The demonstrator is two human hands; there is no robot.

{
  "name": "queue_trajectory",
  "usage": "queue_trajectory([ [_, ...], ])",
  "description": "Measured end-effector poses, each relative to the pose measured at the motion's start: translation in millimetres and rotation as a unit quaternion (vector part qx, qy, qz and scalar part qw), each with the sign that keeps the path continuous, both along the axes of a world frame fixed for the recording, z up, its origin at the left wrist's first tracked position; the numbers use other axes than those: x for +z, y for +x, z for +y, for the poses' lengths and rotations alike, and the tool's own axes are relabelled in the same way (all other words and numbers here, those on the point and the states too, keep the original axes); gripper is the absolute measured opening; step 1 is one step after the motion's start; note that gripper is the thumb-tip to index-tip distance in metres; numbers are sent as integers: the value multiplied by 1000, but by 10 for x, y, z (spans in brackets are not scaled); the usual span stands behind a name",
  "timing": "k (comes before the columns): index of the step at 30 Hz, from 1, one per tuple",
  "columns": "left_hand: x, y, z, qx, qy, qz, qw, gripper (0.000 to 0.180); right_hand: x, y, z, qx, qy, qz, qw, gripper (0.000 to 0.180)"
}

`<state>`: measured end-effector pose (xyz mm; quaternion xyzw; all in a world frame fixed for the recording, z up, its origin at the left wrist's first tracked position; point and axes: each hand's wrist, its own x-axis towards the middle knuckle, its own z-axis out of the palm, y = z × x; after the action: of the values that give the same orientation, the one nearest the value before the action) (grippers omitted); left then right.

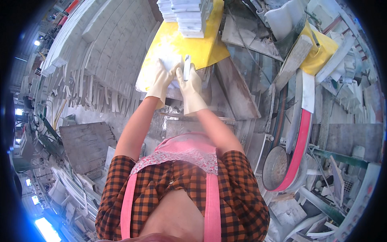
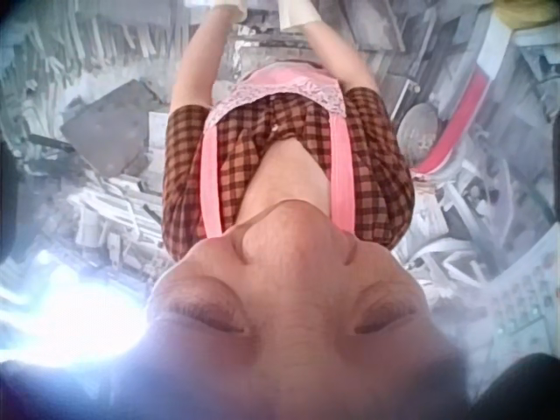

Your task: The person repeatedly picks up small white rectangular tiles from a yellow tray, places them on a cutting machine, and then stacks the cut pieces onto a growing pile. The person wears gloves and an apron while performing this repetitive stacking task in a factory setting.

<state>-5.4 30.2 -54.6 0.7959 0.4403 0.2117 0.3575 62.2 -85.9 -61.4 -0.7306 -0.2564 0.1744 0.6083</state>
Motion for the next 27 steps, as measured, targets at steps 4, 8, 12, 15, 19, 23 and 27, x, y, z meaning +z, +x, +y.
queue_trajectory([
  [4,423,-53,-110,-3,-47,16,999,100,126,0,-106,98,35,34,994,71],
  [8,839,-81,14,-113,-105,84,985,99,161,19,-269,170,142,127,967,91],
  [12,946,35,-124,-93,-93,145,981,103,-22,63,-434,183,63,68,979,95],
  [15,875,217,-378,1,83,249,965,97,-241,121,-511,185,7,-3,983,92],
  [19,966,340,-527,32,91,345,934,95,-480,176,-570,204,37,-2,978,82],
  [23,1190,359,-475,-50,-38,355,933,98,-581,237,-634,222,135,127,957,70],
  [27,1149,328,-463,-14,28,343,939,96,-538,333,-695,238,155,194,939,66],
])
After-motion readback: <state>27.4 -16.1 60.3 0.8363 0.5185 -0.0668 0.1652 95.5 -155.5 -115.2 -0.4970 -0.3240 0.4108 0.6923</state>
